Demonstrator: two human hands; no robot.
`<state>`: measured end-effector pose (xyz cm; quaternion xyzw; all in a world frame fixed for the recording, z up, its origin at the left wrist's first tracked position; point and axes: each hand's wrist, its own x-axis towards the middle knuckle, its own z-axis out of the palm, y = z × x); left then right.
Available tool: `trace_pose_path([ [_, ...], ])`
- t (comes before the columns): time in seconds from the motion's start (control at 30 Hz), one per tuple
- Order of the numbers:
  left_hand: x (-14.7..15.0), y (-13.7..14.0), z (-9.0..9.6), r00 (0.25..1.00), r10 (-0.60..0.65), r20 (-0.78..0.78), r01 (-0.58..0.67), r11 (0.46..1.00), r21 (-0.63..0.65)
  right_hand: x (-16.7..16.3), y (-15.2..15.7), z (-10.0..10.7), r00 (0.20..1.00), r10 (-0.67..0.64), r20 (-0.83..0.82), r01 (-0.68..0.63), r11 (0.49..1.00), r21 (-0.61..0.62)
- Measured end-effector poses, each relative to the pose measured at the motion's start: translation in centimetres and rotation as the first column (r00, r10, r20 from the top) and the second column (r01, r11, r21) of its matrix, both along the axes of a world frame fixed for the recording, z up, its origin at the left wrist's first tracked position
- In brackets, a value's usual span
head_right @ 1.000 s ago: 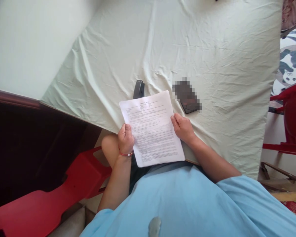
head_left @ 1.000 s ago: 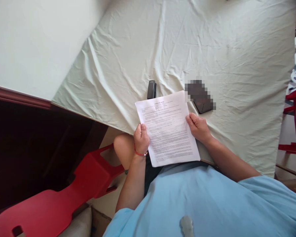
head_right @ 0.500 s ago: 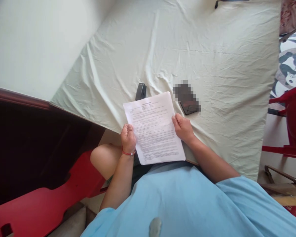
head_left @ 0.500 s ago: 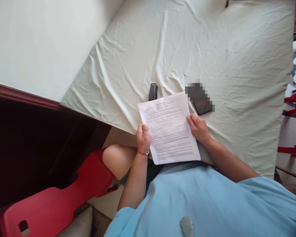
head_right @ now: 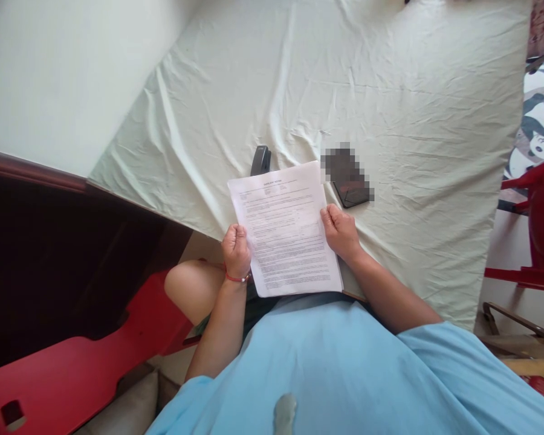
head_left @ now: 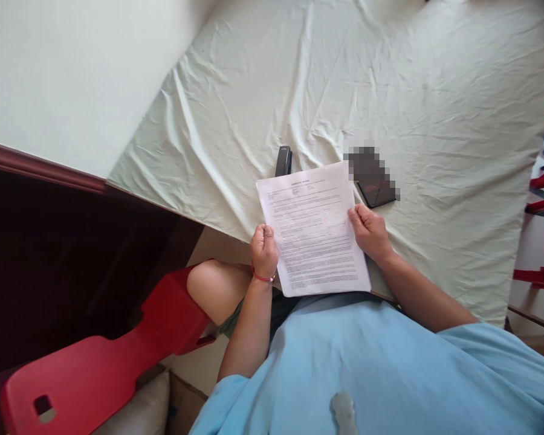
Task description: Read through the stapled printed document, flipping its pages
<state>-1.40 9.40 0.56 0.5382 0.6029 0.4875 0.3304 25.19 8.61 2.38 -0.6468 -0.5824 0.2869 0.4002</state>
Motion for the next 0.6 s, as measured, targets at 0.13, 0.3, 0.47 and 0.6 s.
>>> trace_pose_path([
  [0.13,0.04,0.05,0.11,1.0,-0.005,-0.005,0.005,1.0,0.004,0.0,0.07,0.03,1.0,0.007,0.005,-0.007,1.0,-0.003],
  [0.3,0.06,0.02,0.02,1.0,-0.004,0.014,0.004,1.0,0.003,0.04,0.18,-0.13,1.0,0.018,0.024,-0.018,1.0,-0.013],
  [0.47,0.12,-0.02,0.1,0.998,0.0,0.058,-0.001,1.0,0.004,0.1,0.21,-0.21,0.999,0.029,0.039,-0.028,1.0,-0.013],
  [0.6,0.15,-0.11,0.28,0.993,-0.001,0.115,-0.001,1.0,0.01,0.11,0.19,-0.19,0.998,0.038,0.048,-0.037,0.999,-0.016],
])
